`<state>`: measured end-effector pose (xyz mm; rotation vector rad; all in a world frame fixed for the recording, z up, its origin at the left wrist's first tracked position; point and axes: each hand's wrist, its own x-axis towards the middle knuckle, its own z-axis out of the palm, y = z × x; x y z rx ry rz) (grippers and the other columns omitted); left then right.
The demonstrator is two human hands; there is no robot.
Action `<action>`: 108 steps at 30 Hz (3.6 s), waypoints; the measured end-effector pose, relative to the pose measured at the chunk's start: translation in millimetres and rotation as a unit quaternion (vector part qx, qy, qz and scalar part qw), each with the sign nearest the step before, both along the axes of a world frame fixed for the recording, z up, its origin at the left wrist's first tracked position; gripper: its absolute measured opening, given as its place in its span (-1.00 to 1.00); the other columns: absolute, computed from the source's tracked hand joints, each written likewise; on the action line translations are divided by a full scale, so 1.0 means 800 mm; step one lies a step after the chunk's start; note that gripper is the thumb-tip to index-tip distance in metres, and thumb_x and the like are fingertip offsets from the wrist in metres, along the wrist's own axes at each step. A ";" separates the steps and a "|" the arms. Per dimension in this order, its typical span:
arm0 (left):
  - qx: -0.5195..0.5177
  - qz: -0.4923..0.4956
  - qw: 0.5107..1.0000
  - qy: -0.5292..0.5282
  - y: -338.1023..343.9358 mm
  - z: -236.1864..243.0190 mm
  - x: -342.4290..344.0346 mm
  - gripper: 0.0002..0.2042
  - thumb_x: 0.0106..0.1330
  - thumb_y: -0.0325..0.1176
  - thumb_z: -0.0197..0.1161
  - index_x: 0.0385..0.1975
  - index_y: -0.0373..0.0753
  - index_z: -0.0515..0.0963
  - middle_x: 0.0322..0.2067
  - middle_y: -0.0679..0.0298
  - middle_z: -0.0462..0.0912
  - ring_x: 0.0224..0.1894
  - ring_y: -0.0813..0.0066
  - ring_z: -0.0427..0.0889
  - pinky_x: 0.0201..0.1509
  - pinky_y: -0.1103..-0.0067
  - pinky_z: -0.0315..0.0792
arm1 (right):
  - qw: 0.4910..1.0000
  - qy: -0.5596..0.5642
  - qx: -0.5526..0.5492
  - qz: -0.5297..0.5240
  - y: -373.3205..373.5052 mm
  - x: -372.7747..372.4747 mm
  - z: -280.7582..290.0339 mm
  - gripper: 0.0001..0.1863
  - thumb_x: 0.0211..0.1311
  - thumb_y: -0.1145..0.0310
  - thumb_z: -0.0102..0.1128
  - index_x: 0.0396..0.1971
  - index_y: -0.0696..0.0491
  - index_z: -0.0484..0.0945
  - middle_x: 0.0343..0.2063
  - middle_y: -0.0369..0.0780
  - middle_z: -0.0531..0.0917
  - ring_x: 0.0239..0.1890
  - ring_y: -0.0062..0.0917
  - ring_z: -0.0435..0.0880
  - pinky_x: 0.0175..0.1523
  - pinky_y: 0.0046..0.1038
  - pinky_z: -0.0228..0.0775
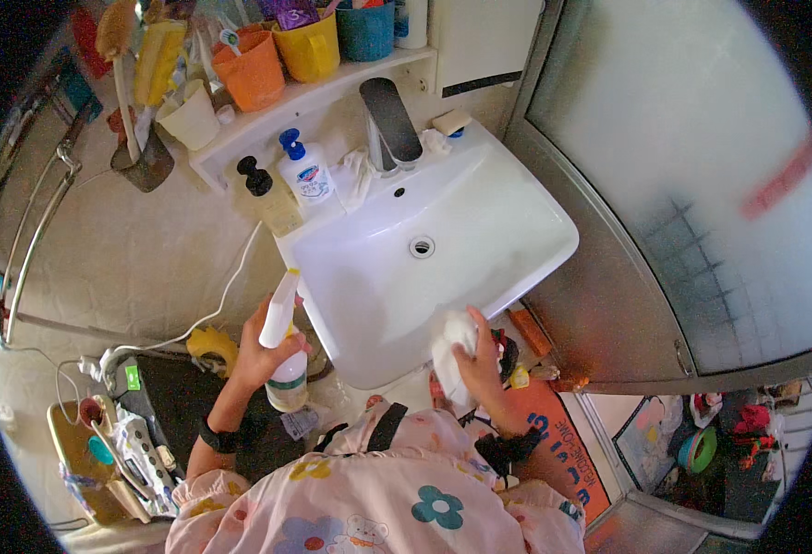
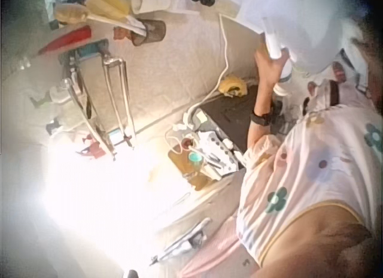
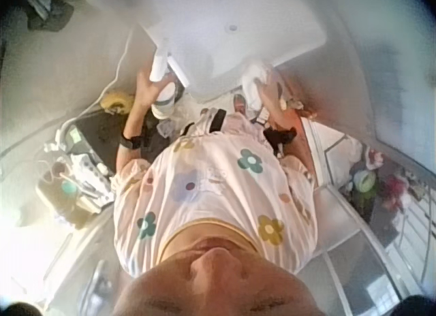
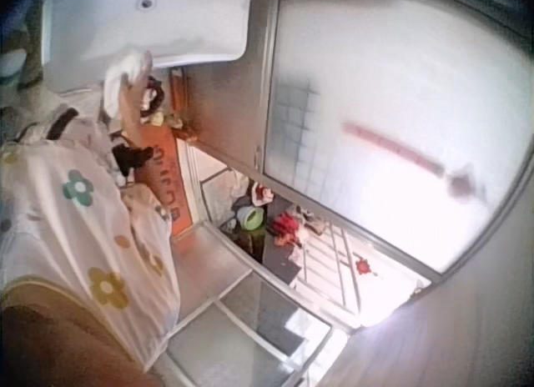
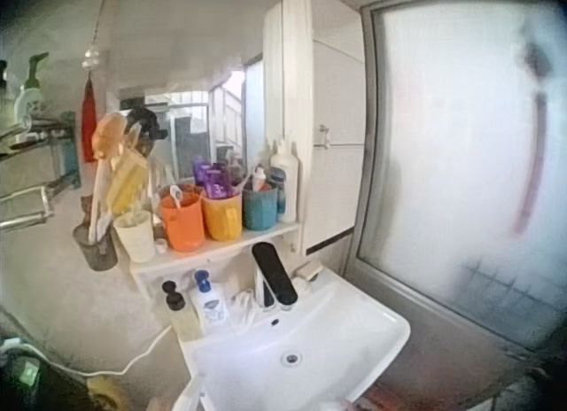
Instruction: Cleaning a bathroom sink and faucet using a spray cleaner and a cloth.
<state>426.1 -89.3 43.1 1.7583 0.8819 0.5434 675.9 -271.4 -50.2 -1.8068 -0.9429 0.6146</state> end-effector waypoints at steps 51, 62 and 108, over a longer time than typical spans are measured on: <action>-0.084 0.217 0.969 -0.082 -0.089 0.022 0.021 -0.50 -0.14 -0.65 0.18 -0.08 -0.37 0.29 -0.30 0.27 0.42 -0.49 0.57 0.50 -0.45 0.61 0.46 | 0.811 -0.251 -0.338 0.407 0.292 0.150 -0.126 -0.60 -0.11 0.43 -0.07 -0.16 0.19 0.38 -0.17 0.04 0.49 -0.11 -0.10 0.46 -0.04 -0.22 0.31; -0.196 0.081 0.975 -0.061 0.040 0.117 0.193 -0.74 -0.12 -0.58 0.11 -0.35 -0.35 0.35 -0.65 0.23 0.42 -0.67 0.43 0.49 -0.55 0.51 0.41 | 0.944 -0.206 -0.004 0.258 0.126 0.186 -0.075 -0.84 -0.06 0.45 -0.05 -0.42 0.06 0.48 -0.41 -0.10 0.55 -0.39 -0.18 0.53 -0.27 -0.23 0.38; -0.263 0.092 0.960 0.040 0.071 0.100 0.255 -0.77 -0.05 -0.45 0.07 -0.36 -0.36 0.33 -0.67 0.15 0.46 -0.59 0.31 0.50 -0.39 0.47 0.39 | 0.954 -0.268 0.059 0.118 0.091 0.178 -0.073 -0.80 -0.30 0.59 0.02 -0.55 0.03 0.41 -0.52 -0.22 0.48 -0.54 -0.27 0.51 -0.48 -0.34 0.37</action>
